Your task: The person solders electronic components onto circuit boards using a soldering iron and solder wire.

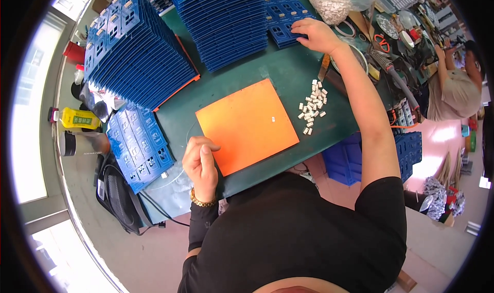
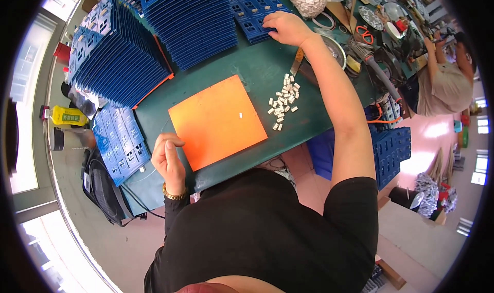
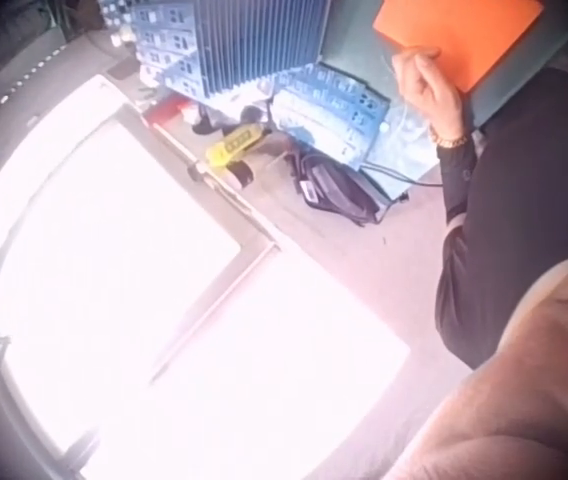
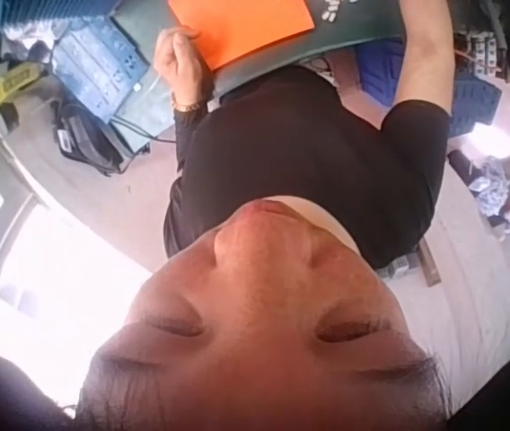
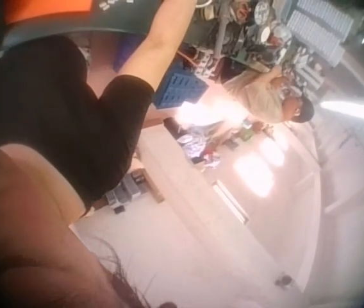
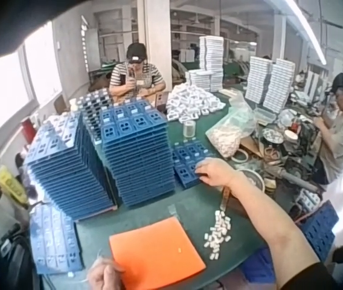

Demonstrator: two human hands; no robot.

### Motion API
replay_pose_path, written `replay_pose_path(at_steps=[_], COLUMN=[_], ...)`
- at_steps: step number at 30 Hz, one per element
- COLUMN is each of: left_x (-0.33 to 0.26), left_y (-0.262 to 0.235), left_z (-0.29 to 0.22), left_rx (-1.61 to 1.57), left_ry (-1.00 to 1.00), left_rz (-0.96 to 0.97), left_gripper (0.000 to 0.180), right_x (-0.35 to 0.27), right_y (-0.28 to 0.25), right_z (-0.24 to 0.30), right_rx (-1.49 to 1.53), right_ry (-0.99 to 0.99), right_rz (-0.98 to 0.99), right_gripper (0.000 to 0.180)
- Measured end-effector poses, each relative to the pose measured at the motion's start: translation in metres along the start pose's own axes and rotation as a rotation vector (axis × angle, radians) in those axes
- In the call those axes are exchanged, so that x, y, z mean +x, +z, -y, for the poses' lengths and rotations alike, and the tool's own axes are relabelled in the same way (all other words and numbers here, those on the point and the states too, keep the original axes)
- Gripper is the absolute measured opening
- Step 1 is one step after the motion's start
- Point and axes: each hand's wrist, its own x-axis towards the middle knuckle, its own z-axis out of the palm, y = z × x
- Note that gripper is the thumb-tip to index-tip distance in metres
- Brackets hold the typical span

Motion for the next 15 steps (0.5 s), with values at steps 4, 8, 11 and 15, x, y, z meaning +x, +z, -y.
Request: replay_pose_path(at_steps=[4,8,11,15], left_x=[0.002,-0.001,0.0,0.011], left_y=[0.002,-0.001,-0.005,-0.017], left_z=[0.002,-0.001,-0.002,-0.015], left_rx=[-0.018,-0.017,0.016,0.338], left_ry=[0.011,0.013,-0.008,0.043], left_rz=[0.013,-0.004,-0.014,0.128], left_gripper=[0.024,0.025,0.021,0.008], right_x=[-0.006,-0.001,-0.001,-0.026], right_y=[0.001,-0.004,-0.012,-0.024], right_z=[-0.003,0.003,0.021,0.085], right_rx=[0.015,0.056,0.064,0.194], right_ry=[0.025,0.001,-0.025,-0.081], right_rz=[0.021,-0.003,-0.045,-0.095], right_gripper=[0.029,0.028,0.032,0.04])
